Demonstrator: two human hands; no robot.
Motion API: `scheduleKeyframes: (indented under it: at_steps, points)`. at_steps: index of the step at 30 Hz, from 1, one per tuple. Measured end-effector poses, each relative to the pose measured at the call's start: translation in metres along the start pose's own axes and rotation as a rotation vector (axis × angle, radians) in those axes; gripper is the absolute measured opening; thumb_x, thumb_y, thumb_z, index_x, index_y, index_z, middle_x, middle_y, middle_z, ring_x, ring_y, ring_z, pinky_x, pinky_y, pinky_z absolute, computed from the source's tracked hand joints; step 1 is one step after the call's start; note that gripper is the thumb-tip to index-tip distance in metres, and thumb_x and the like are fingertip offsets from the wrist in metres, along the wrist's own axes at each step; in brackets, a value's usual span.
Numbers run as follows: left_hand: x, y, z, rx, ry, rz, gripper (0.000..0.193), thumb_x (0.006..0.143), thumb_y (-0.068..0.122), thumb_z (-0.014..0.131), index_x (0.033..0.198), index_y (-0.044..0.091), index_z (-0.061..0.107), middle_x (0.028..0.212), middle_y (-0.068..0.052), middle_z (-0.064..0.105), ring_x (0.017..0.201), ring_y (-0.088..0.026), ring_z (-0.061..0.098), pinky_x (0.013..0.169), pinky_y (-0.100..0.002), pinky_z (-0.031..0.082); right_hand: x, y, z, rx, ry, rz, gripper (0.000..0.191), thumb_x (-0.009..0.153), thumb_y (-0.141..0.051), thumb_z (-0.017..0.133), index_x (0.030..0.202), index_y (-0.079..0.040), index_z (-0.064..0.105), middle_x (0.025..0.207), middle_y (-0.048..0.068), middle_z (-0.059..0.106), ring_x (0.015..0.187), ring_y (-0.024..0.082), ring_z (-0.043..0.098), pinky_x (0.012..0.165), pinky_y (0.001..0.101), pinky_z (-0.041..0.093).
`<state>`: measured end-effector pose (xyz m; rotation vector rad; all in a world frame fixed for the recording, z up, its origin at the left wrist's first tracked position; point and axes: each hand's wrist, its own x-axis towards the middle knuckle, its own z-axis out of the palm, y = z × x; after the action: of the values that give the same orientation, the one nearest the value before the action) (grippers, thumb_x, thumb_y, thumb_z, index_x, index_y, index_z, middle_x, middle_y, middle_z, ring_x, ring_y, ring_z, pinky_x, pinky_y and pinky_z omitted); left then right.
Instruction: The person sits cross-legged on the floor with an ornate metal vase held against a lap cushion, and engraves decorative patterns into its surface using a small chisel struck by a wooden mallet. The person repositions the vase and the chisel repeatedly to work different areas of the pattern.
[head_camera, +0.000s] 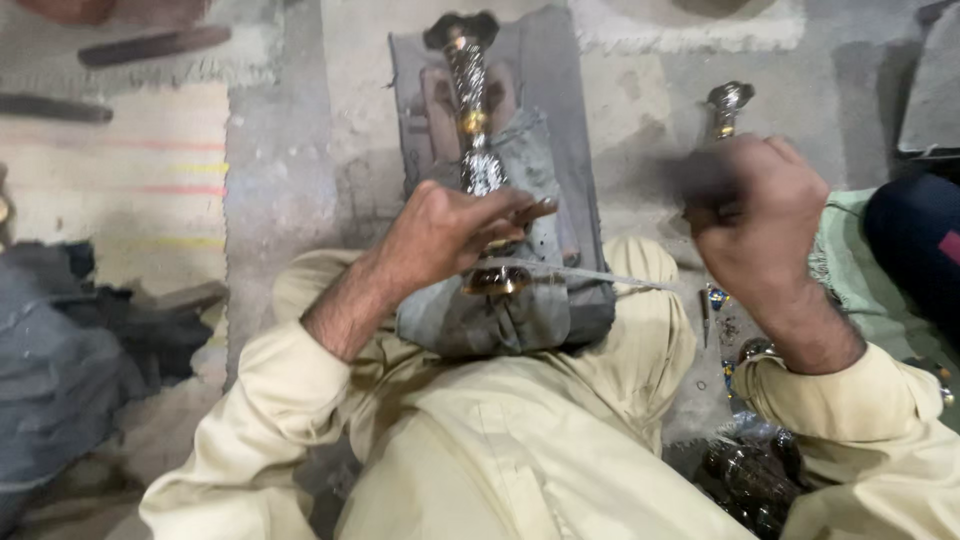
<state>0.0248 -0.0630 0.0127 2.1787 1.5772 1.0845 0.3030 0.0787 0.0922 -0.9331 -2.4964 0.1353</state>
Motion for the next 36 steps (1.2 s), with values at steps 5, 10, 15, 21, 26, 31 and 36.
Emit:
scheduleKeyframes:
  at_steps: [5, 10, 15, 21, 26, 31, 36]
  points:
    - [0.000, -0.004, 0.002, 0.018, 0.043, 0.058, 0.036, 0.093, 0.018, 0.080, 0.125, 0.014, 0.063, 0.082, -0.005, 0.077, 0.066, -0.016, 0.075, 0.056, -0.032, 0.060, -0.003, 0.006, -0.001, 0.140, 0.099, -0.092, 0.029, 0.080, 0.004, 0.078, 0.106, -0.006, 0.068, 0.100, 0.012, 0.067, 0.094, 0.034, 0.066, 0.082, 0.0424, 0.051]
    - [0.000, -0.007, 0.002, 0.043, 0.003, 0.030, 0.034, 0.094, 0.019, 0.080, 0.123, 0.012, 0.065, 0.076, -0.003, 0.076, 0.060, -0.016, 0.073, 0.052, -0.033, 0.058, -0.004, 0.002, -0.002, 0.031, 0.018, -0.115, 0.028, 0.080, 0.005, 0.078, 0.105, -0.005, 0.068, 0.096, 0.010, 0.070, 0.089, 0.033, 0.065, 0.081, 0.0415, 0.049]
    - [0.001, -0.005, 0.001, 0.001, 0.009, 0.028, 0.031, 0.095, 0.019, 0.080, 0.122, 0.013, 0.065, 0.078, -0.002, 0.076, 0.062, -0.015, 0.073, 0.053, -0.032, 0.059, -0.002, -0.010, -0.005, -0.009, 0.054, -0.036, 0.030, 0.071, 0.000, 0.078, 0.098, -0.007, 0.068, 0.087, 0.008, 0.068, 0.078, 0.032, 0.066, 0.071, 0.0438, 0.050]
    - [0.004, -0.003, -0.005, 0.001, 0.010, 0.070, 0.035, 0.092, 0.018, 0.080, 0.122, 0.012, 0.065, 0.081, -0.004, 0.077, 0.064, -0.017, 0.074, 0.056, -0.033, 0.059, -0.001, -0.013, -0.010, -0.084, 0.056, -0.110, 0.031, 0.077, 0.000, 0.079, 0.106, -0.006, 0.070, 0.092, 0.010, 0.065, 0.085, 0.030, 0.063, 0.074, 0.0449, 0.048]
    - [0.005, -0.003, -0.006, -0.004, -0.019, 0.042, 0.034, 0.091, 0.016, 0.081, 0.122, 0.014, 0.067, 0.080, -0.005, 0.077, 0.065, -0.018, 0.075, 0.058, -0.033, 0.060, -0.004, -0.009, -0.009, 0.189, 0.013, 0.157, 0.027, 0.078, -0.008, 0.076, 0.101, -0.009, 0.064, 0.089, 0.005, 0.064, 0.080, 0.029, 0.065, 0.071, 0.0422, 0.050]
    - [0.004, -0.003, -0.004, -0.082, 0.061, -0.008, 0.036, 0.091, 0.016, 0.081, 0.124, 0.013, 0.066, 0.089, -0.005, 0.079, 0.075, -0.016, 0.078, 0.063, -0.031, 0.063, -0.004, -0.004, -0.007, -0.012, 0.072, -0.049, 0.027, 0.080, 0.000, 0.074, 0.105, -0.007, 0.068, 0.094, 0.010, 0.069, 0.088, 0.033, 0.064, 0.079, 0.0427, 0.051]
    - [0.003, -0.004, -0.005, -0.109, 0.084, -0.079, 0.036, 0.093, 0.014, 0.080, 0.126, 0.011, 0.066, 0.092, -0.006, 0.080, 0.079, -0.018, 0.080, 0.066, -0.033, 0.064, -0.001, -0.002, -0.004, -0.070, -0.017, -0.007, 0.024, 0.084, -0.006, 0.075, 0.107, -0.008, 0.069, 0.089, 0.008, 0.069, 0.082, 0.029, 0.066, 0.078, 0.0428, 0.051]
